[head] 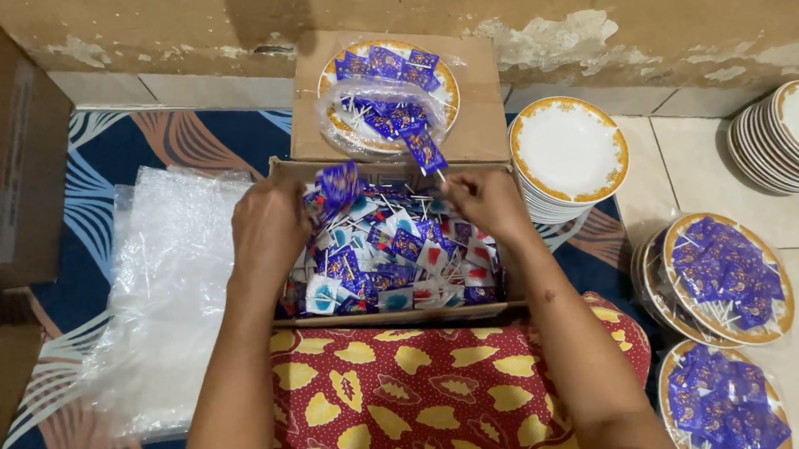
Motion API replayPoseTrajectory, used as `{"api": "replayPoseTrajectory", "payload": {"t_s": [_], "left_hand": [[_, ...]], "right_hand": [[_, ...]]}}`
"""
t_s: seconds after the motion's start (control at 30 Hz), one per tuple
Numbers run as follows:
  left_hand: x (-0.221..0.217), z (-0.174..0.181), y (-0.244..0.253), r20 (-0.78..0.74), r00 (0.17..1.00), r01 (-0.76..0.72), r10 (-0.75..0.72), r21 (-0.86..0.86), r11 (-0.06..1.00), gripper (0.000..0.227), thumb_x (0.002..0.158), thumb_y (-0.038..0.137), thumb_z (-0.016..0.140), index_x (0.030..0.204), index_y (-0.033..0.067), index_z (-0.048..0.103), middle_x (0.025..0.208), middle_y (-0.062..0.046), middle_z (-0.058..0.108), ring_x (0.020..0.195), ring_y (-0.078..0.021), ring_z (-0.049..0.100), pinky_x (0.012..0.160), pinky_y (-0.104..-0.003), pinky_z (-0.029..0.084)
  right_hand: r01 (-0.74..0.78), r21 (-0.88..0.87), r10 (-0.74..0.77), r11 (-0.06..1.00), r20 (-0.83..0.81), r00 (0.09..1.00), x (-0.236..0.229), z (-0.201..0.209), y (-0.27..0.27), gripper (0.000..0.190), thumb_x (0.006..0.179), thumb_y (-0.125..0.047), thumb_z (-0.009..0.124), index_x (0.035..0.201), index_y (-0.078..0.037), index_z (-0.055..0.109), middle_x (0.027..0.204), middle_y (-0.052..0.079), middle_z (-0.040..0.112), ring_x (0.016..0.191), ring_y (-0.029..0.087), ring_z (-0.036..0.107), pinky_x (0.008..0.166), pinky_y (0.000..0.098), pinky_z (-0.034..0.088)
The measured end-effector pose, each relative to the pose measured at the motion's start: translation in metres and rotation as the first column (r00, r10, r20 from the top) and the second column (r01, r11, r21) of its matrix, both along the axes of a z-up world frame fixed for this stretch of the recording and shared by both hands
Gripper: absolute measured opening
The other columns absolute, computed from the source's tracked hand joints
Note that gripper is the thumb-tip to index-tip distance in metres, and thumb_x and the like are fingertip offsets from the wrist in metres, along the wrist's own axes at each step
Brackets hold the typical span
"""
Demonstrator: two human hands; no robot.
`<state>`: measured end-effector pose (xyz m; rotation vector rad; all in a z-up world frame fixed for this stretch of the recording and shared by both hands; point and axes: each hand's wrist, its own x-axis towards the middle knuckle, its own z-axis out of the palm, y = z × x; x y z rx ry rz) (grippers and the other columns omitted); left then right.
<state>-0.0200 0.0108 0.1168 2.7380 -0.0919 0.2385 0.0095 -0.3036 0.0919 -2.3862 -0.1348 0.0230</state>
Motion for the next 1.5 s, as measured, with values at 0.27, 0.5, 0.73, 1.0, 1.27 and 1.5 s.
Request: {"api": "replayPoseTrajectory", "payload": {"t_s": [0.27,0.5,0.73,1.0,1.27,1.5], "left_hand": [[0.115,-0.058,-0.076,0.369,0.928,-0.006,0.053,-0.126,0.992,0.012,0.086,0.002,0.063,0.094,0.0011,0.072,0.081,-0.017,0.068,0.085,-0.0377,0.071,0.077,-0.048,0.059],[0.201,-0.132,-0.077,0.493,0.869,-0.069,0.045,0.031,0.997,0.006,0.083,0.008,0.068,0.089,0.007,0.069,0.079,-0.01,0.063,0.081,-0.031,0.068,0.066,-0.043,0.063],[0.068,-0.111,-0.062,0.549,0.832,0.085,0.074,-0.257,0.963,0.01,0.101,0.016,0.063,0.109,0.0157,0.068,0.095,-0.005,0.056,0.095,-0.0292,0.064,0.081,-0.04,0.057],[0.015,-0.164,-0.071,-0.067,0.969,0.199,-0.239,-0.367,0.909,0.006,0.09,0.026,0.068,0.094,0.0234,0.071,0.083,-0.004,0.066,0.089,-0.0318,0.07,0.081,-0.047,0.057],[-0.008,-0.127,-0.067,-0.293,0.9,0.261,-0.321,-0.228,0.938,0.019,0.085,0.032,0.068,0.092,0.0152,0.073,0.094,-0.013,0.069,0.101,-0.0401,0.068,0.088,-0.054,0.054],[0.024,-0.201,-0.063,-0.192,0.971,0.095,-0.142,-0.237,0.967,0.016,0.096,0.027,0.06,0.104,0.0204,0.072,0.105,-0.009,0.068,0.108,-0.0352,0.068,0.095,-0.05,0.056]], "right_hand": [[0.105,-0.466,-0.031,0.879,0.162,0.986,0.143,-0.059,0.045,0.019,0.089,-0.033,0.065,0.1,-0.023,0.077,0.082,0.012,0.073,0.083,0.042,0.075,0.072,0.054,0.062],[0.128,-0.4,0.07,0.907,0.443,0.894,0.127,-0.036,0.044,0.02,0.095,-0.035,0.067,0.097,-0.015,0.07,0.09,0.011,0.066,0.076,0.047,0.072,0.072,0.0581,0.059],[0.126,0.138,-0.179,0.982,0.507,0.843,0.028,-0.059,-0.003,0.013,0.099,-0.021,0.066,0.098,-0.01,0.072,0.075,0.02,0.065,0.081,0.043,0.07,0.066,0.0481,0.055],[-0.261,-0.185,0.181,0.947,-0.365,0.913,-0.003,-0.159,-0.025,0.036,0.085,-0.046,0.069,0.085,-0.011,0.079,0.085,0.017,0.077,0.095,0.043,0.073,0.089,0.0497,0.055],[-0.285,-0.377,0.083,0.881,-0.47,0.879,0.011,-0.204,-0.025,0.037,0.072,-0.062,0.074,0.09,-0.03,0.082,0.093,0.006,0.078,0.105,0.033,0.072,0.092,0.046,0.058],[0.075,0.053,-0.052,0.996,-0.352,0.935,-0.009,-0.141,-0.038,0.024,0.081,-0.038,0.071,0.083,-0.015,0.077,0.07,0.007,0.075,0.078,0.025,0.075,0.079,0.0399,0.058]]}}
